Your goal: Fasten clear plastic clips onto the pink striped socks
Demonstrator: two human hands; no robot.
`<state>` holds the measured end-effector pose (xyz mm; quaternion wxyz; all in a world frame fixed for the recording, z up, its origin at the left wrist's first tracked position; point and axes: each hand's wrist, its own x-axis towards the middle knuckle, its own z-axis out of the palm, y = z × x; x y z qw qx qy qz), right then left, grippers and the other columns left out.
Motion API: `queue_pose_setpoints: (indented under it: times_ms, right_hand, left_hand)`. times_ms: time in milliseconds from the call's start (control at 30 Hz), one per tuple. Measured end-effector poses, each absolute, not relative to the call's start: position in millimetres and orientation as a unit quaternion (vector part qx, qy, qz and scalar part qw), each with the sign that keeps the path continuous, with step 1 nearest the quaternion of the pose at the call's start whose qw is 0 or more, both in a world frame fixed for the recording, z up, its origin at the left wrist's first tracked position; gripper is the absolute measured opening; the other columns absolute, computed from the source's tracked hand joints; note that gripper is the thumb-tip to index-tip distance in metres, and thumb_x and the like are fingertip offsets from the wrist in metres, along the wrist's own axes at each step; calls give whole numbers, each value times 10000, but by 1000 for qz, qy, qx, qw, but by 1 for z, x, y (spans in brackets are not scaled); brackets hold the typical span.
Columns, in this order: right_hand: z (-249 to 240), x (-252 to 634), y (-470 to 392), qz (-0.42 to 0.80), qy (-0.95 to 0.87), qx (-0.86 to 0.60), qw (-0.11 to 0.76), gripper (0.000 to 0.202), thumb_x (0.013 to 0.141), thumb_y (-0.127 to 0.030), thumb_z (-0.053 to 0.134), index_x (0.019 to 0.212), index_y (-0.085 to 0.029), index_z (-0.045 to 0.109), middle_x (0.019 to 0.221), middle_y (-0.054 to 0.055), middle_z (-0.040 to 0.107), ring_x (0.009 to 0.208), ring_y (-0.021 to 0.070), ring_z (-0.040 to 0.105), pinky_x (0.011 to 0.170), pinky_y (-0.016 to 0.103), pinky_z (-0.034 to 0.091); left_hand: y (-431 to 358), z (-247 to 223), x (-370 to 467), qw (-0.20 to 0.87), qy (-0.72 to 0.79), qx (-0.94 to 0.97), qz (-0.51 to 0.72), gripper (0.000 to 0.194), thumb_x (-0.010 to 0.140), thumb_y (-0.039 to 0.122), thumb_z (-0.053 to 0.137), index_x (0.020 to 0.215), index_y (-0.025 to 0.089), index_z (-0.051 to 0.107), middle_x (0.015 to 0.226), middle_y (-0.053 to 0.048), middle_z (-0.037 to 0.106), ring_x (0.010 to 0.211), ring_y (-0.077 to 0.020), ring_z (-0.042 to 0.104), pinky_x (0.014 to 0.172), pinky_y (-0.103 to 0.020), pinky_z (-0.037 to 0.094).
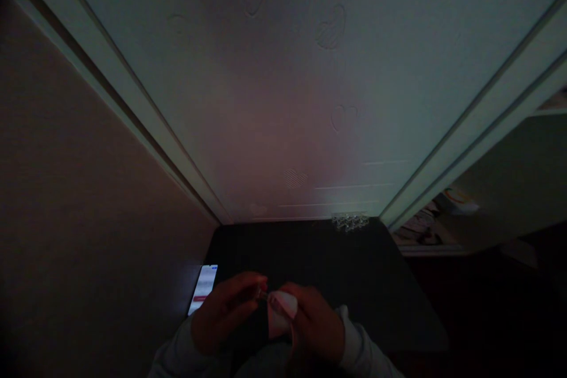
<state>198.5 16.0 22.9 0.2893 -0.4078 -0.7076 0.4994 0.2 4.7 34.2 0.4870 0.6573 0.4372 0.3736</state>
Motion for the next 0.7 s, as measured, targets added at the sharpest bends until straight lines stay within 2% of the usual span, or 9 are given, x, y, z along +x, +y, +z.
queue_pose_setpoints:
  times_ms: [133,233,300,400,467,533,600,700]
  right_hand:
    - [15,199,14,607,-601,-411,319,512,742,-655,462,713,-183,657,657,42,631,635,195,587,580,301,497]
    - [9,198,12,639,-543,-417,351,515,673,-691,526,699,-195,661,669,41,634,658,201,594,600,305,504]
    - [7,197,11,627,-546,-424,359,488,701,-666,520,691,-197,657,668,41,634,651,198,591,591,300,501]
    - [7,197,12,564,-605,-442,348,414,816,-547,447,740,-193,648,662,37,640,621,186,589,569,284,481]
    - [7,198,13,506,-660,-450,325,354,870,-427,390,810,-184,640,700,47,661,645,187,604,592,284,470]
    - [7,199,15,459,-703,-449,306,312,874,-328,357,889,-171,626,758,63,679,693,192,622,630,289,466]
    - [5,200,15,428,-731,-442,296,299,855,-267,343,928,-163,614,790,75,682,714,190,629,648,286,465]
    - [2,200,15,403,-757,-433,277,296,827,-212,341,945,-161,608,811,82,683,722,187,633,655,282,465]
  left_hand:
    - [5,38,1,489,398,677,380,268,829,250,550,1080,212,634,1107,-95,648,971,-224,600,808,-288,467]
    - [7,39,3,501,392,679,367,233,842,218,520,1032,210,654,1142,-95,639,1078,-241,555,890,-318,429]
    - [8,38,4,515,401,667,360,270,832,226,537,1086,212,626,1204,-102,605,1096,-248,540,903,-338,419]
    - [10,31,4,547,425,611,382,449,803,300,589,1235,219,500,1281,-117,537,1092,-246,525,840,-323,437]
    - [14,24,5,564,460,556,403,502,796,388,586,1244,195,465,1152,-121,607,983,-219,566,738,-289,446]
    - [17,17,5,573,505,502,404,502,795,503,529,1153,152,508,857,-78,663,736,-171,588,580,-255,415]
    - [20,13,6,586,531,474,387,565,762,613,472,1025,119,552,609,-8,593,515,-127,504,464,-236,337]
    - [22,13,8,602,535,476,353,636,703,699,434,904,110,567,477,42,504,400,-96,393,415,-226,276]
